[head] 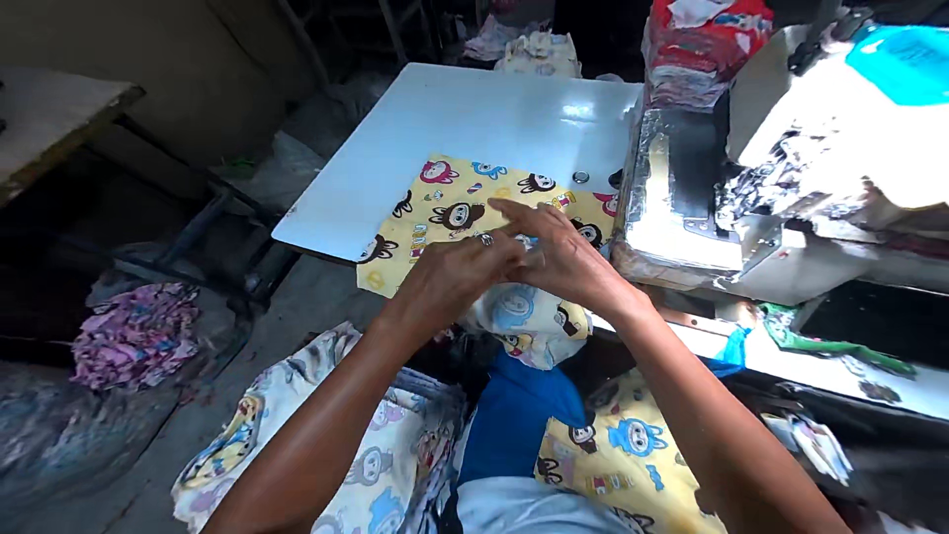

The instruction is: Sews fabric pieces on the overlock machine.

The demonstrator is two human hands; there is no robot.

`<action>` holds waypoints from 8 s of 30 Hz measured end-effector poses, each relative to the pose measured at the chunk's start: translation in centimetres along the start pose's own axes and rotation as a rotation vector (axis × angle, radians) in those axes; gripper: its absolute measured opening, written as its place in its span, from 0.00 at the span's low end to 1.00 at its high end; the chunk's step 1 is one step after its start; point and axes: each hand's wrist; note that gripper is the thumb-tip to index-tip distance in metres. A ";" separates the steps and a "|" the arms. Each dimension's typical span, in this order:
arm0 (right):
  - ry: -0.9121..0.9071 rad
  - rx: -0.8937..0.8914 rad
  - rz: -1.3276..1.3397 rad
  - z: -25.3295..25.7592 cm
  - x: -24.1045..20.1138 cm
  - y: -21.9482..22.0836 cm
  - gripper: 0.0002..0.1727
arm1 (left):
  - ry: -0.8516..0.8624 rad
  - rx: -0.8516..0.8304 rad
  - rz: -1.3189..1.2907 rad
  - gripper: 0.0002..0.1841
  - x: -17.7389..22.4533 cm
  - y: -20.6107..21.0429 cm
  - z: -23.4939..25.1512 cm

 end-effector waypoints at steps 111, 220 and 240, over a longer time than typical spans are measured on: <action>0.378 0.446 -0.330 -12.3 -3.1 -8.2 0.20 | -0.208 0.190 -0.451 0.13 5.8 2.6 16.0; 0.816 0.538 0.282 -23.6 -7.0 -7.5 0.08 | -0.162 0.000 0.100 0.26 11.8 12.2 7.2; 0.652 0.553 0.169 -16.3 -2.1 -9.3 0.11 | -0.277 -0.105 -0.177 0.16 3.4 15.0 15.9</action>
Point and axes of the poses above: each hand's wrist, its own z-axis towards the middle knuckle, its own y-axis out of the palm, x = y × z, and after that the axes turned 13 degrees about x, right-handed
